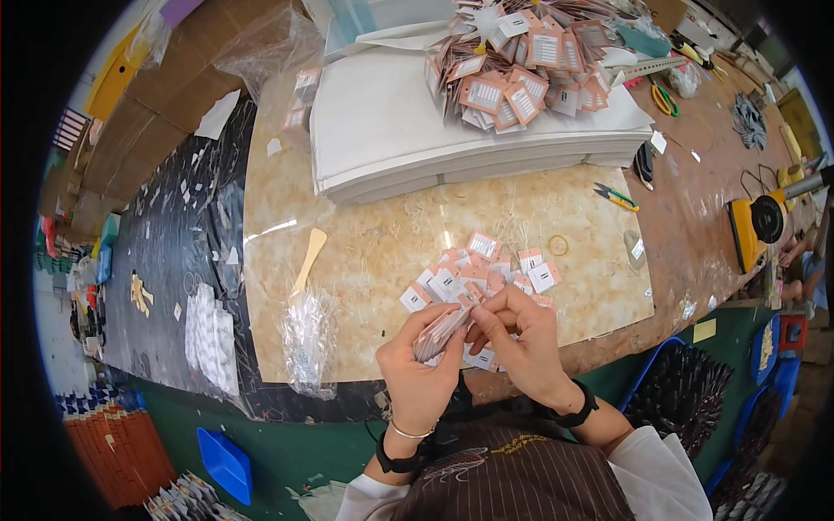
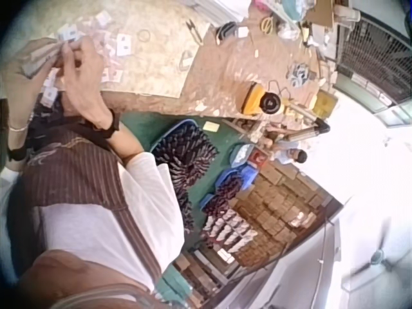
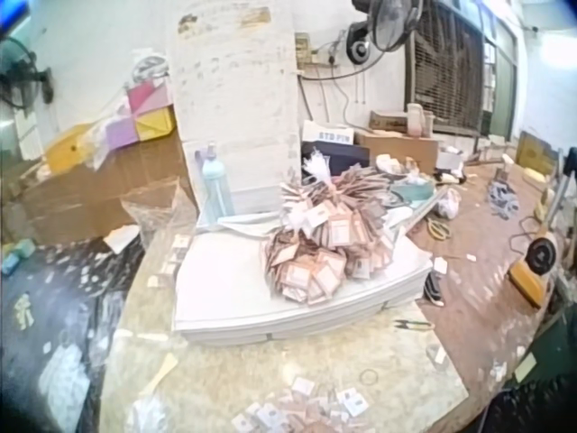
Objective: Sorting through small printed tags and bundling them together with a rubber band.
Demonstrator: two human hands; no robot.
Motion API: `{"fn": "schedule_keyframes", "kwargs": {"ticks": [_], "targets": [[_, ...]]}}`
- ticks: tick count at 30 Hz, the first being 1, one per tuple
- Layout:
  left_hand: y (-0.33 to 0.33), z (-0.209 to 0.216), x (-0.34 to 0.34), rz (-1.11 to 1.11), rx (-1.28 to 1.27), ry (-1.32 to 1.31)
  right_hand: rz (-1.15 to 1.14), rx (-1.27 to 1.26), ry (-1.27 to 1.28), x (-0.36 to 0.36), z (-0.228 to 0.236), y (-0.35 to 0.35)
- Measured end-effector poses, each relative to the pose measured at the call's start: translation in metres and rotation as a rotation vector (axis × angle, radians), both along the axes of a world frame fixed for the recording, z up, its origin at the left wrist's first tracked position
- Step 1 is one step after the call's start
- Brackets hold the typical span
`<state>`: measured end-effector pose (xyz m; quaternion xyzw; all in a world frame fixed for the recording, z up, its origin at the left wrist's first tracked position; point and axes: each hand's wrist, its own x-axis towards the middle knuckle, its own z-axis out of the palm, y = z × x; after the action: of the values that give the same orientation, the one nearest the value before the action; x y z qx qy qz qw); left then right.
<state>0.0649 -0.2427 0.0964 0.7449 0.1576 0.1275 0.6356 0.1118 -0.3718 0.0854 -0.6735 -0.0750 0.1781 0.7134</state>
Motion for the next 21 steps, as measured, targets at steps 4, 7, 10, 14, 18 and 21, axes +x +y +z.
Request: {"fn": "schedule_keyframes", "kwargs": {"ticks": [4, 7, 10, 14, 18, 21], "targets": [[0.005, 0.000, -0.001, -0.082, 0.068, 0.025, -0.031, -0.092, 0.000, 0.001, 0.004, -0.001], [0.009, 0.000, -0.004, -0.120, 0.146, 0.029, 0.195, -0.011, 0.080, 0.010, -0.002, -0.009], [0.012, -0.005, -0.005, -0.170, 0.153, 0.031, 0.305, 0.207, 0.286, 0.016, -0.010, -0.018], [0.017, -0.005, -0.003, -0.268, 0.212, 0.028, 0.252, 0.279, 0.390, 0.019, -0.021, -0.025], [0.023, -0.006, -0.006, -0.334, 0.154, 0.084, -0.009, 0.171, 0.267, 0.028, -0.027, -0.031], [0.025, -0.016, -0.009, -0.328, 0.108, 0.139, -0.177, 0.182, 0.231, 0.049, -0.042, -0.046]]}}
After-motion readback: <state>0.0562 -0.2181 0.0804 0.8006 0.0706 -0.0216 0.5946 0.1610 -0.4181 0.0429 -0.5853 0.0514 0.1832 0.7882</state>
